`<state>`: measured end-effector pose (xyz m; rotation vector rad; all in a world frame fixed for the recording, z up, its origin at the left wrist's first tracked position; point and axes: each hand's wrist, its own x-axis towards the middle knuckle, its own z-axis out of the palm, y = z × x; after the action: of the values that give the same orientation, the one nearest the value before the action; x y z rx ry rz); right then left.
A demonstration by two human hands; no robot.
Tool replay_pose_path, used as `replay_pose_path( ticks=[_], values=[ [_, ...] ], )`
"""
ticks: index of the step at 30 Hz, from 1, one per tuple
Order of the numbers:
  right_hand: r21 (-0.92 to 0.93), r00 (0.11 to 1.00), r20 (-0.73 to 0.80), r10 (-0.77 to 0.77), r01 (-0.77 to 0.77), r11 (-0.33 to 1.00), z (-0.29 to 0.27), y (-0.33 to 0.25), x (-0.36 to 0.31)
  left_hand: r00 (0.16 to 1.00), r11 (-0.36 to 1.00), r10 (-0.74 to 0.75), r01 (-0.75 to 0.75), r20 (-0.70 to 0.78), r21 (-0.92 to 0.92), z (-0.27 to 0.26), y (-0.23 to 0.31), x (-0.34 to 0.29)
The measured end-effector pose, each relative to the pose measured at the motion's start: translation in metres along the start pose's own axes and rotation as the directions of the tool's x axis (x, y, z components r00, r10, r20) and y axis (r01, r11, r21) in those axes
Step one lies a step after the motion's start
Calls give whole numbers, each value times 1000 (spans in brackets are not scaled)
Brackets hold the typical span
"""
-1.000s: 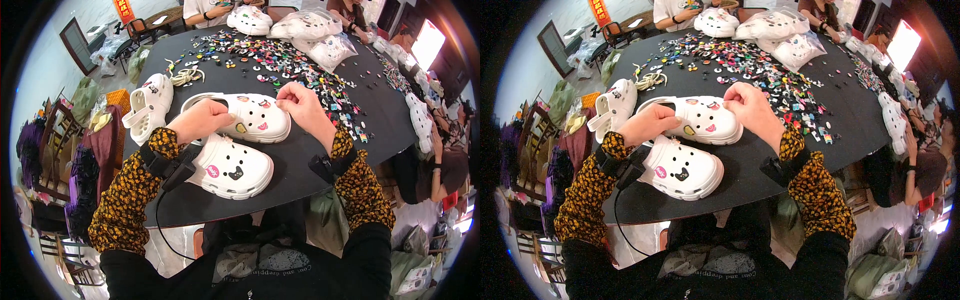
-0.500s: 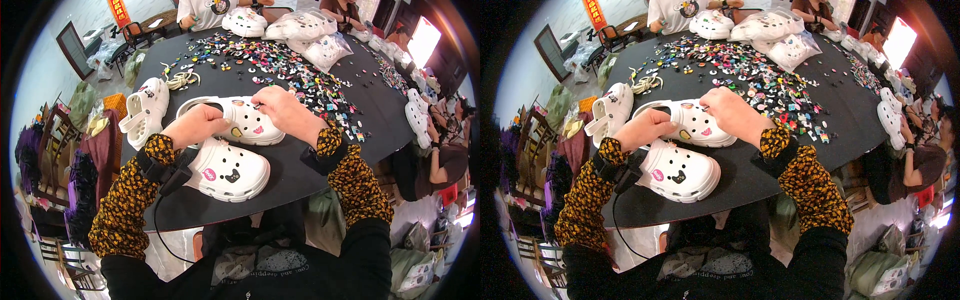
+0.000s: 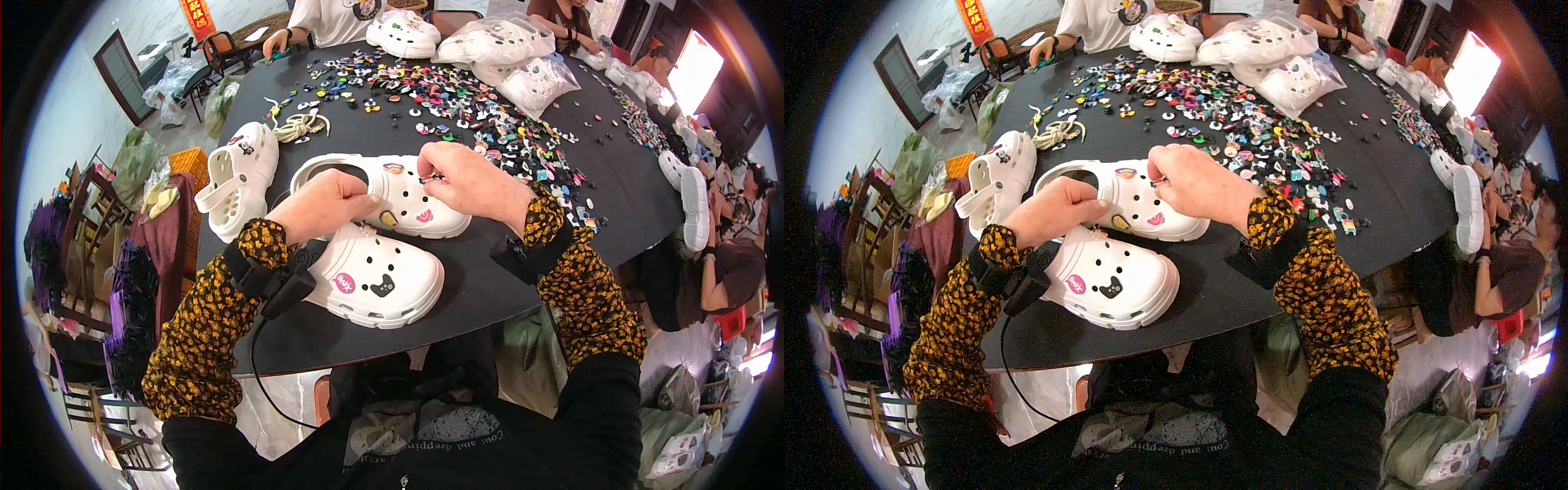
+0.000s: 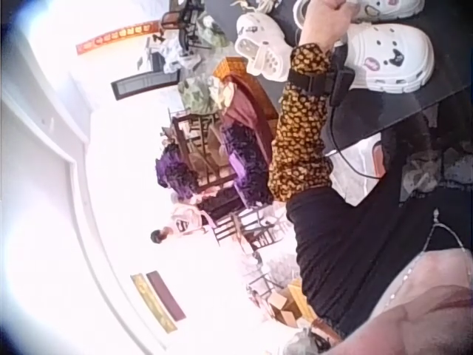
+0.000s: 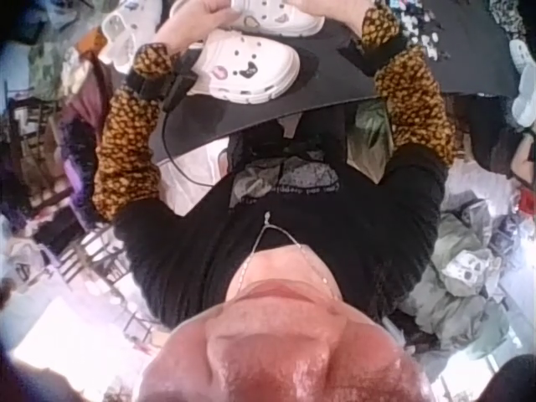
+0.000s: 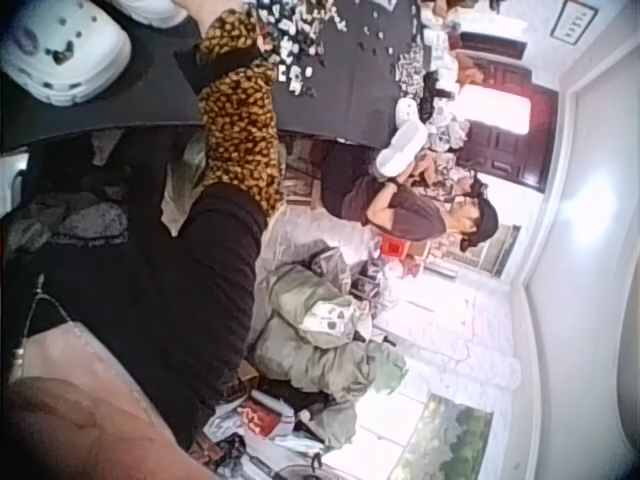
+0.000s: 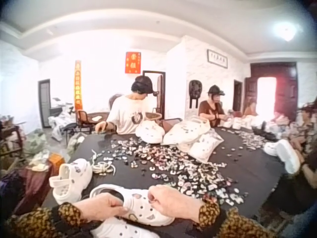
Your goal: Decorate white foam clog shoes with colorful charms and pack them into plastic bags.
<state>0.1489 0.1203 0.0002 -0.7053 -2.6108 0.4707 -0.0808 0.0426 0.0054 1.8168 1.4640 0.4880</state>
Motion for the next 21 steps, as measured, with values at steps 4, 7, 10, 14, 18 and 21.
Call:
replay_pose_path(
  ticks=[4,7,10,14,18,21],
  values=[
    [-86,988,-116,-103,93,992,11,1,-5,1000,1000,-25,25,-6,15,-2,5,-2],
    [-196,966,-195,-171,132,972,17,-2,-8,999,999,-37,36,-11,-12,-2,8,-2],
    [-283,946,-228,-229,161,946,25,-4,-10,1000,1000,-25,25,-11,-6,-3,2,-1],
    [-362,936,-231,-265,170,916,25,-7,-17,998,1000,-1,2,-66,13,0,3,5],
    [-463,910,-265,-318,169,870,26,0,-21,998,1000,26,-25,-52,13,-3,5,7],
    [-50,918,-379,-115,104,993,22,1,-26,1000,999,-14,15,-25,33,-4,3,5]
  ],
)
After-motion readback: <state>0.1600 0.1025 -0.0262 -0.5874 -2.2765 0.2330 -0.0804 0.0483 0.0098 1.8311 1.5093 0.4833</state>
